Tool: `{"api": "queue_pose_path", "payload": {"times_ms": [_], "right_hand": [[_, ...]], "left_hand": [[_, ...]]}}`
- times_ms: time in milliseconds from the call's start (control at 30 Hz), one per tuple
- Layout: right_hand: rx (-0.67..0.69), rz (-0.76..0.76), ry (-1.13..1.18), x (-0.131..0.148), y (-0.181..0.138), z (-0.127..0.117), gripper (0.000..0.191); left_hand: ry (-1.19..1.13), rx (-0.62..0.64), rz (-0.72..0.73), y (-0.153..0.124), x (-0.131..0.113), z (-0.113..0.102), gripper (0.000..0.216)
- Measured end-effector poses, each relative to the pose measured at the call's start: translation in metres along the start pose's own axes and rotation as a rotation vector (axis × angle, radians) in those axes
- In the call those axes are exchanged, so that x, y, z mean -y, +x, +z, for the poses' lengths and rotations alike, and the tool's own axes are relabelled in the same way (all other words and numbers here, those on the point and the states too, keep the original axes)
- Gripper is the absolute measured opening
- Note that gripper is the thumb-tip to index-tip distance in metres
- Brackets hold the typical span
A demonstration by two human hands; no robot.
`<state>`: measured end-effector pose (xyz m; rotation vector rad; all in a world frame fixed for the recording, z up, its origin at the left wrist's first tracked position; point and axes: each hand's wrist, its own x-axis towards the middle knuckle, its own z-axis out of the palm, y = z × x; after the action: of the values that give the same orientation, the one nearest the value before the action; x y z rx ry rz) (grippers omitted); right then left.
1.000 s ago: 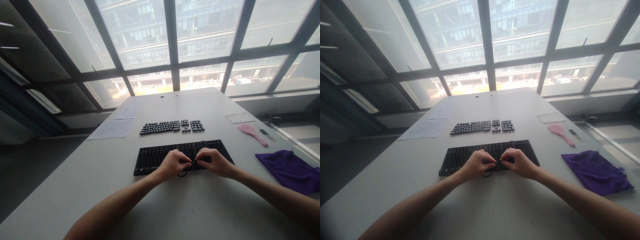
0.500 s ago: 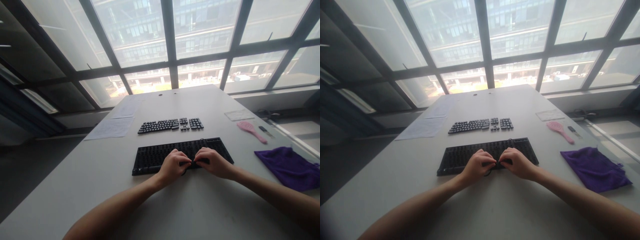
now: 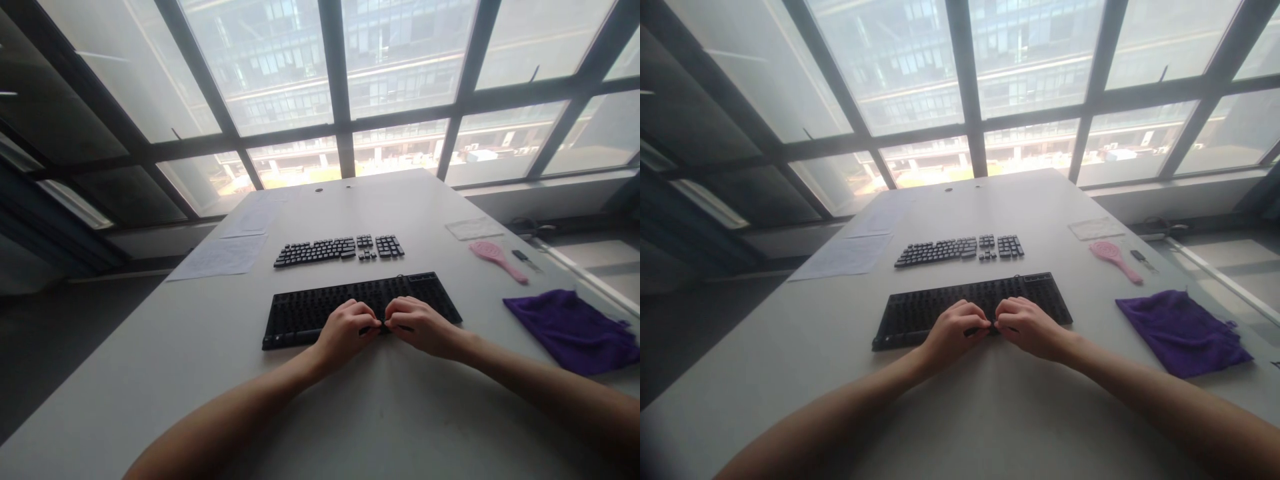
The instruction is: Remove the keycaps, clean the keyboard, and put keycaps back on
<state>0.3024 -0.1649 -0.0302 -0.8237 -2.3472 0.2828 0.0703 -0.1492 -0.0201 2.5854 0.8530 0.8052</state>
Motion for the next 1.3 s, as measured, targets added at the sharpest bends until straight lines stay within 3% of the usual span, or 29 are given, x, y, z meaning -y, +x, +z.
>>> {"api": "queue_pose_path", "payload": {"times_ms": [433,867,1133,1300], "right_hand": [[0.049,0.039,0.005,-0.0015,0.0016,-0.0028,0.021],[0.081,0.108,0.104,-0.0050,0.0061,-0.0070,0.012],[0.058,0.043,-0.013,-0.0051,0.0002,0.0007,0.023],[0.035,0.041,-0.001,-0.0037,-0.0001,0.0012,0.020]], "left_hand": [[0.013,-0.013,0.035,0.0003,-0.0015,0.0011,0.020],[-0.083,0.018,-0.044,0.0048,0.0034,0.0004,0.009],[-0.057,0.010,0.017,0.0013,0.0054,0.0051,0.016],[-0.021,0.001,0.036,0.0004,0.0011,0.0021,0.014]]}}
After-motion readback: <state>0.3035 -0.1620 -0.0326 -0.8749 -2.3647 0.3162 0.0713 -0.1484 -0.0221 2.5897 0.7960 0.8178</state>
